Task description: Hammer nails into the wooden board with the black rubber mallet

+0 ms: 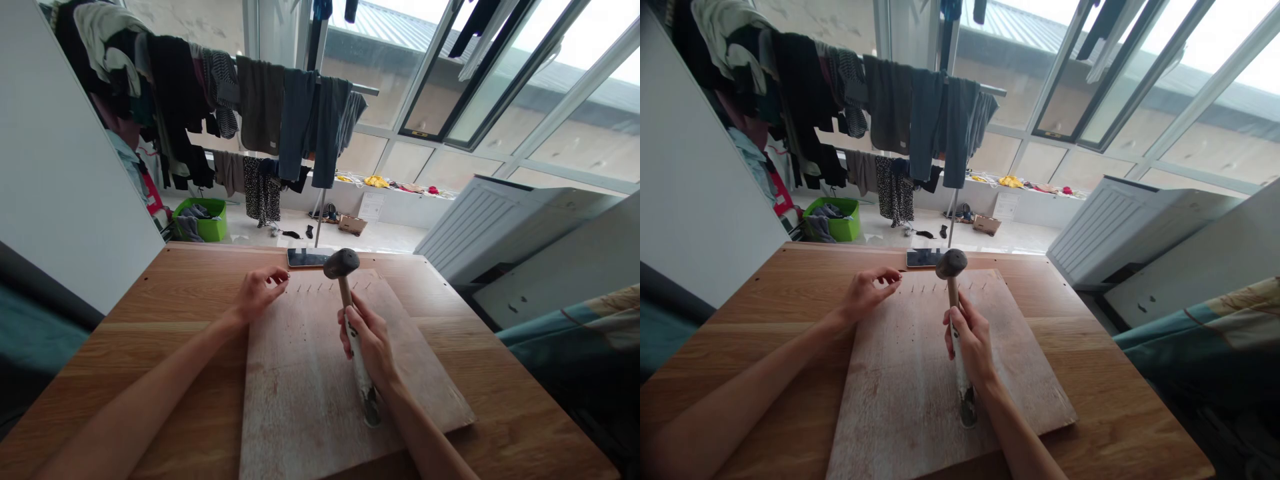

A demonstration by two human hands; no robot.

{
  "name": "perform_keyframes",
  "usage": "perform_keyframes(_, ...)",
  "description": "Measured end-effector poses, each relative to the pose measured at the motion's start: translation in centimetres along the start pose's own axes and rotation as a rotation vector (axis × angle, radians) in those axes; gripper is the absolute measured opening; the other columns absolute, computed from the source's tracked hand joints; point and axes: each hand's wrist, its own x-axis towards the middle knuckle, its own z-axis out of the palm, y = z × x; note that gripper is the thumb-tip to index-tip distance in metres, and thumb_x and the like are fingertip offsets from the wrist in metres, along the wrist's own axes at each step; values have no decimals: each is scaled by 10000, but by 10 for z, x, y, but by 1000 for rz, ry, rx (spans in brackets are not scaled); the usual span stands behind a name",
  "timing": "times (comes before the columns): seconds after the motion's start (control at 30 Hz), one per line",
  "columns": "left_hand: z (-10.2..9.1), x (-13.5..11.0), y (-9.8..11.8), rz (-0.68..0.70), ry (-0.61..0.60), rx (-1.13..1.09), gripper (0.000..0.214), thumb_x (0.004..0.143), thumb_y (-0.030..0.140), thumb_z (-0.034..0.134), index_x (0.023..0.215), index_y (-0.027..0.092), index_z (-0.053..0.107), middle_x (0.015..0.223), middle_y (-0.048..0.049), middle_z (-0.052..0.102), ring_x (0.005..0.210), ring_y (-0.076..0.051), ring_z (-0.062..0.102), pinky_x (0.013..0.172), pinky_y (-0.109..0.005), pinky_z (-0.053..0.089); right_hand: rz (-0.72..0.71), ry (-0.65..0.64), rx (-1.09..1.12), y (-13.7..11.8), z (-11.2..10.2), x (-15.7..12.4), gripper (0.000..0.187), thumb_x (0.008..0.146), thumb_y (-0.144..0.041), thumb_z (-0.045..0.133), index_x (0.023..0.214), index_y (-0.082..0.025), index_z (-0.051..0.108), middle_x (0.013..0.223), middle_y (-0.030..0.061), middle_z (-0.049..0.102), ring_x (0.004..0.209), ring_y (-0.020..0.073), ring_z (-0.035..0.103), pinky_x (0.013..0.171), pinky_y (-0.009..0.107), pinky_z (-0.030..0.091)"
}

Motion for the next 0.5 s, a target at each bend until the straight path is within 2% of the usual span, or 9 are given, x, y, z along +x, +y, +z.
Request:
perform_keyframes(0.1, -2, 0, -14, -77, -29, -32, 137, 820, 320, 667, 854, 213, 745, 844, -3, 767, 723, -151, 676, 704, -265, 525, -16, -49, -43, 0, 4, -3, 516, 914, -495, 657, 1326, -186, 634, 765, -31, 557, 404, 62, 449, 303, 185, 382)
perform_keyframes(0.2, 1, -4, -15, -85, -29, -46, 145, 806, 334, 675, 841, 219, 757, 830, -10, 749, 731, -152, 666, 696, -255, 527, -12, -97, -39, 0, 7, -6, 533, 918, -498, 656, 1344, -179, 630, 762, -28, 558, 401, 63, 452, 299, 184, 380)
perform_keyframes(0.3, 3, -6, -13, -62, -19, -52, 134, 798, 336, 698, 848, 230, 764, 835, -10, 749, 792, -167, 685, 772, -275, 541, 1, -153, -20, 2, 11, -7, 520, 936, -485, 643, 1363, -189, 623, 772, -25, 565, 392, 56, 449, 299, 180, 377)
perform_keyframes(0.5, 4, -5, -16, -74, -84, -128, 239, 787, 294, 709, 1007, 216, 760, 884, -23, 783, 826, -189, 745, 868, -325, 562, 35, -274, -35, 5, 20, -11, 493, 981, -463, 599, 1409, -219, 591, 812, -26, 560, 391, 39, 454, 320, 168, 366)
